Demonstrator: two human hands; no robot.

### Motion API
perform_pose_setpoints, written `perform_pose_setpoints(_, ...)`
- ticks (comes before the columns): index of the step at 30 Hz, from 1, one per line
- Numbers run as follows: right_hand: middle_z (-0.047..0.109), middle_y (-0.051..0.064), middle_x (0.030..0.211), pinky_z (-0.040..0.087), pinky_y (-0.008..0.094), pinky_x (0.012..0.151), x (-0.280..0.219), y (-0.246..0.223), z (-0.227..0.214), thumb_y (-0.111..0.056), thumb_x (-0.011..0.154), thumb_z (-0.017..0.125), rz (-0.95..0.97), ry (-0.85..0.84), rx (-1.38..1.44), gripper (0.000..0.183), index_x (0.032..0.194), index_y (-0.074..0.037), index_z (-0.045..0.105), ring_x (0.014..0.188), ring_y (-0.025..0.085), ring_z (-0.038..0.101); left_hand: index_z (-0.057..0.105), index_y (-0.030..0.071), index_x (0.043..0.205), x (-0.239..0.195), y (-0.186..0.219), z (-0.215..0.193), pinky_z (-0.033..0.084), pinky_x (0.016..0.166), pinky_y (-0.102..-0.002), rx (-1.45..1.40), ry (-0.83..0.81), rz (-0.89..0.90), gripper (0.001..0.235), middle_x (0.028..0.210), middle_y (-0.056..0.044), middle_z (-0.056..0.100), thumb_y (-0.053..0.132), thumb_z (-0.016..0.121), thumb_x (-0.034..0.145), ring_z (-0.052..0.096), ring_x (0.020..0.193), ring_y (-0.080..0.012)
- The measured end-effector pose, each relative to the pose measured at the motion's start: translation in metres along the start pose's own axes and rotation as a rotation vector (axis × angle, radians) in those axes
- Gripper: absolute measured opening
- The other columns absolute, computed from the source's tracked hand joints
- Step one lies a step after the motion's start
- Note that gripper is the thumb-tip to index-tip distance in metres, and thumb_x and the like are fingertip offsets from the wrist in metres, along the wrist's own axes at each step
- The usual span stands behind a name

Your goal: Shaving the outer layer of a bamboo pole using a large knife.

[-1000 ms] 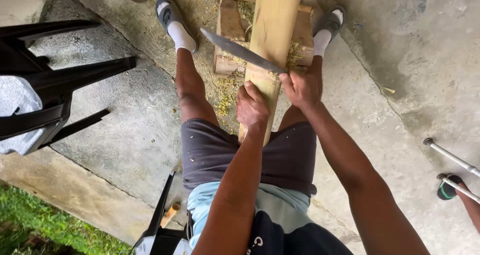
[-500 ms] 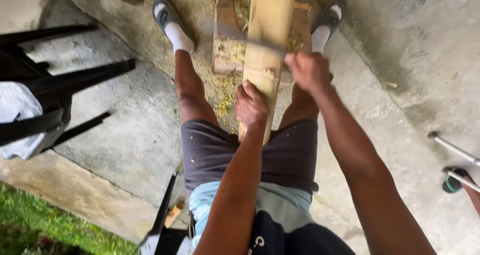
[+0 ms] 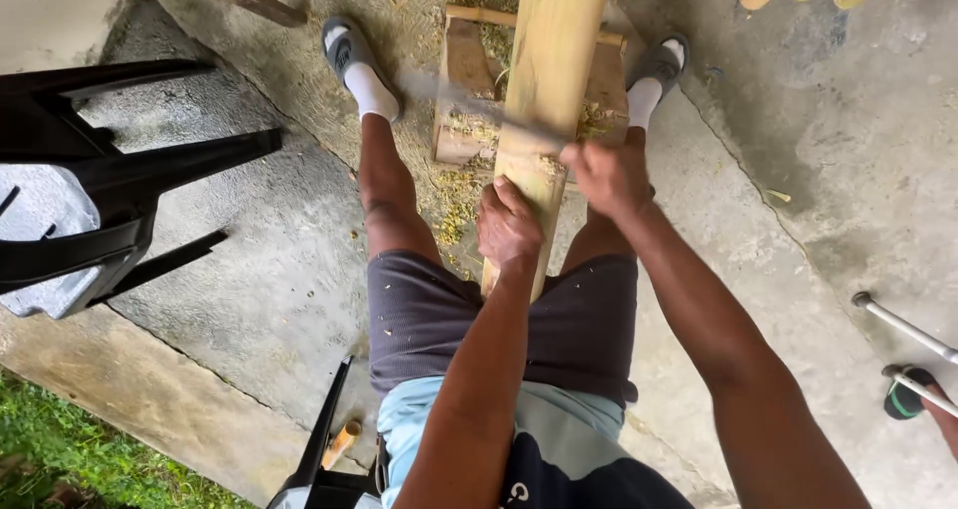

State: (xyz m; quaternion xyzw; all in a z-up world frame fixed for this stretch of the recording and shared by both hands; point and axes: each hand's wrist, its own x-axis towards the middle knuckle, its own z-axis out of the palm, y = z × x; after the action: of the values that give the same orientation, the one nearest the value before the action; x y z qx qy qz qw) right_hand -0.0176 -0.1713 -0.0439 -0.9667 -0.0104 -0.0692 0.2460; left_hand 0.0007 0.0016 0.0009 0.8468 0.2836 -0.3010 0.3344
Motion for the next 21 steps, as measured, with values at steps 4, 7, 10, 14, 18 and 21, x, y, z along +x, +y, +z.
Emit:
perform_pose_setpoints(4, 0.054, 0.013, 0.058, 0.041, 0.042, 0.049, 0.000, 0.029, 0.007, -0.045, 0.109, 0.060, -0.013, -0.040, 0.051, 0.053, 0.070, -0.009, 0.055, 0.049, 0.029, 0.053, 0.060, 0.011, 0.134, 0.001, 0.002, -0.001, 0.043, 0.101, -0.054, -0.021, 0.018, 0.012, 0.065, 0.129, -0.020, 0.064, 0.054, 0.024, 0.102, 0.059, 0.118, -0.0419)
perform_pose_setpoints(7, 0.051, 0.010, 0.057, 0.038, 0.041, 0.045, -0.017, 0.046, 0.037, -0.048, 0.111, 0.052, 0.456, 0.023, 0.462, 0.050, 0.078, -0.011, 0.056, 0.049, 0.026, 0.049, 0.063, 0.008, 0.131, 0.002, -0.010, 0.005, 0.043, 0.103, -0.053, -0.026, 0.030, 0.034, 0.067, 0.129, -0.021, 0.065, 0.054, 0.023, 0.104, 0.059, 0.120, -0.0425)
perform_pose_setpoints(10, 0.048, 0.006, 0.049, 0.035, 0.042, 0.041, -0.017, 0.030, 0.033, -0.050, 0.109, 0.053, 0.422, -0.170, 0.089, 0.061, 0.061, -0.012, 0.052, 0.041, 0.023, 0.042, 0.061, 0.006, 0.132, 0.009, -0.001, 0.004, 0.042, 0.102, -0.053, -0.042, 0.042, 0.057, 0.067, 0.129, -0.022, 0.063, 0.054, 0.023, 0.103, 0.058, 0.120, -0.0430)
perform_pose_setpoints(14, 0.047, 0.003, 0.054, 0.039, 0.041, 0.046, -0.002, 0.033, 0.018, -0.051, 0.116, 0.048, 0.137, 0.003, 0.098, 0.062, 0.066, -0.015, 0.050, 0.046, 0.017, 0.042, 0.060, 0.009, 0.135, 0.000, 0.001, -0.004, 0.043, 0.102, -0.052, -0.021, 0.005, 0.003, 0.067, 0.127, -0.021, 0.065, 0.054, 0.023, 0.102, 0.060, 0.119, -0.0406)
perform_pose_setpoints(18, 0.048, 0.005, 0.054, 0.035, 0.042, 0.037, -0.004, 0.014, 0.017, -0.045, 0.114, 0.045, 0.599, -0.163, 0.307, 0.052, 0.070, -0.016, 0.052, 0.042, 0.018, 0.042, 0.064, 0.010, 0.131, -0.004, 0.005, -0.006, 0.043, 0.103, -0.052, -0.011, 0.016, -0.013, 0.066, 0.125, -0.020, 0.067, 0.053, 0.023, 0.103, 0.060, 0.119, -0.0411)
perform_pose_setpoints(21, 0.056, 0.003, 0.059, 0.049, 0.040, 0.059, 0.019, -0.049, -0.045, -0.048, 0.115, 0.044, -0.084, 0.083, -0.170, 0.053, 0.076, -0.015, 0.057, 0.059, 0.026, 0.056, 0.061, 0.009, 0.133, 0.002, -0.008, 0.004, 0.043, 0.100, -0.053, -0.029, 0.068, 0.045, 0.064, 0.126, -0.022, 0.064, 0.054, 0.026, 0.103, 0.059, 0.118, -0.0423)
